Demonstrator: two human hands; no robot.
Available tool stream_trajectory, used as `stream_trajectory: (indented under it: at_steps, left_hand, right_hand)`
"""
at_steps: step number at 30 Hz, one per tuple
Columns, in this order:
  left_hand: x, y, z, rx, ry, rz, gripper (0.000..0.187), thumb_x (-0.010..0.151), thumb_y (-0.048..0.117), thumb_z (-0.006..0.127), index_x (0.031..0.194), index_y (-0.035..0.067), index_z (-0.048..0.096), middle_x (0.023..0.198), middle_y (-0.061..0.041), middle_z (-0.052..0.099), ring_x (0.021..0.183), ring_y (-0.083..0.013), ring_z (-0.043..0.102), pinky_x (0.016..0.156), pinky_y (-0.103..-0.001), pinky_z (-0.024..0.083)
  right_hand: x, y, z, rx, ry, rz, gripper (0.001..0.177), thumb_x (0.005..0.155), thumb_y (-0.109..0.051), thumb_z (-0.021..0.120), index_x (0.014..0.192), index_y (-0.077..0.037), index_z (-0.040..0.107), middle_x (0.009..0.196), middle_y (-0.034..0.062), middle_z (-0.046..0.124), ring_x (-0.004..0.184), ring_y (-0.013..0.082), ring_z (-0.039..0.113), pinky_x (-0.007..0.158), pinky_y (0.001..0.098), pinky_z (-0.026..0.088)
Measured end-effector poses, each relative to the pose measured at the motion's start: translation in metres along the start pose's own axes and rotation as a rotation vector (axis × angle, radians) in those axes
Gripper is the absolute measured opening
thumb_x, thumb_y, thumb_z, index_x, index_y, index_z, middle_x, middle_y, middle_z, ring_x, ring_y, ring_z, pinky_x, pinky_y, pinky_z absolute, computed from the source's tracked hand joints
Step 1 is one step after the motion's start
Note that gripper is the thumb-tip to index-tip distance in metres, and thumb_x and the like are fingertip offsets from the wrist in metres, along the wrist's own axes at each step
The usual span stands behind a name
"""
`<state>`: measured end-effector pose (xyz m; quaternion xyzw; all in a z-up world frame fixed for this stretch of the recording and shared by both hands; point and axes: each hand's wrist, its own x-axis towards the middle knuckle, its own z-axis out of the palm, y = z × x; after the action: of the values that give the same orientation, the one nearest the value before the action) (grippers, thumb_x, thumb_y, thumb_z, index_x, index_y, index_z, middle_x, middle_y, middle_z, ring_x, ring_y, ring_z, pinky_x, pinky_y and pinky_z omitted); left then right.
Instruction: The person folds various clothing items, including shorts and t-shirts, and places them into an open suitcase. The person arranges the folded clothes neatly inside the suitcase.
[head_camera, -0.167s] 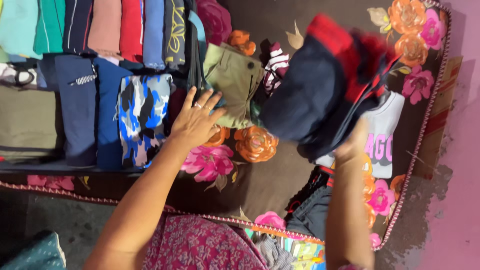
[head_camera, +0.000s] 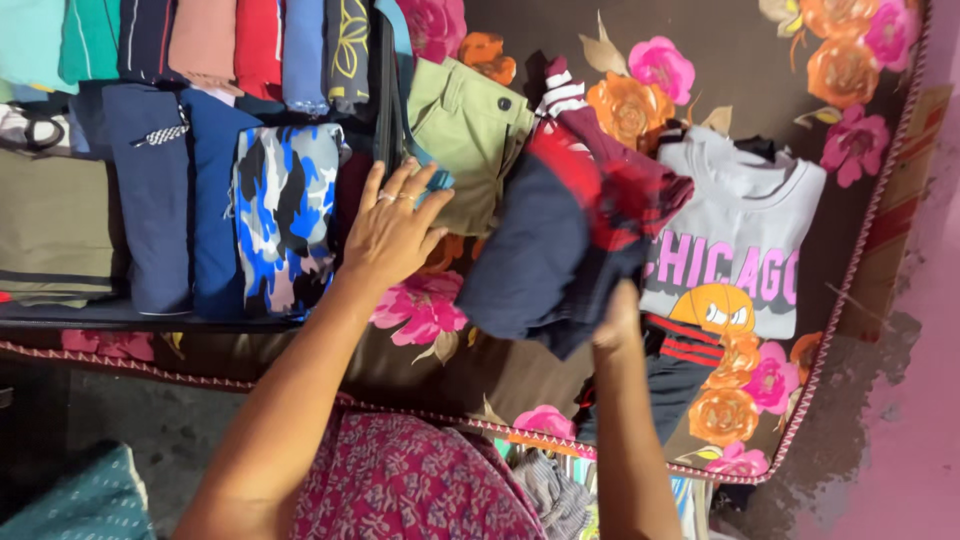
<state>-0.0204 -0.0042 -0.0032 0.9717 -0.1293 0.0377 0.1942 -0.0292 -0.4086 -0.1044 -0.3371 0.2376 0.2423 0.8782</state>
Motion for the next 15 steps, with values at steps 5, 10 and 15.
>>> stream_trajectory:
  at_steps: [5, 10, 15]
  left_hand:
    - [-0.036, 0.051, 0.033, -0.33, 0.238, -0.171, 0.029, 0.092, 0.023, 0.071, 0.119, 0.017, 0.065, 0.132, -0.009, 0.06, 0.121, -0.0348, 0.058, 0.105, -0.055, 0.042]
    - [-0.032, 0.132, 0.098, -0.986, -0.03, -0.377, 0.059, 0.086, 0.035, 0.077, 0.136, 0.011, 0.056, 0.124, -0.015, 0.06, 0.102, -0.0312, 0.069, 0.088, -0.042, 0.058]
    - [-0.019, 0.163, 0.128, -0.921, 0.002, -0.353, 0.112, 0.067, 0.045, 0.094, 0.152, 0.003, 0.035, 0.129, -0.029, 0.052, 0.114, -0.0408, 0.06, 0.095, -0.049, 0.051]
  right_hand:
    - [-0.031, 0.051, 0.026, -0.016, 0.181, -0.01, 0.067, 0.101, -0.06, 0.041, 0.149, -0.015, 0.05, 0.148, 0.0039, 0.058, 0.13, 0.0246, 0.06, 0.11, 0.0439, 0.046]
    - [-0.033, 0.041, 0.058, -0.115, 0.186, -0.012, 0.071, 0.099, -0.061, 0.044, 0.15, -0.011, 0.047, 0.148, 0.0077, 0.056, 0.131, 0.0272, 0.058, 0.112, 0.0478, 0.044]
    - [-0.043, 0.032, 0.059, -0.199, 0.135, 0.009, 0.061, 0.102, -0.05, 0.047, 0.146, -0.007, 0.05, 0.143, 0.0114, 0.06, 0.128, 0.0289, 0.06, 0.109, 0.0468, 0.046]
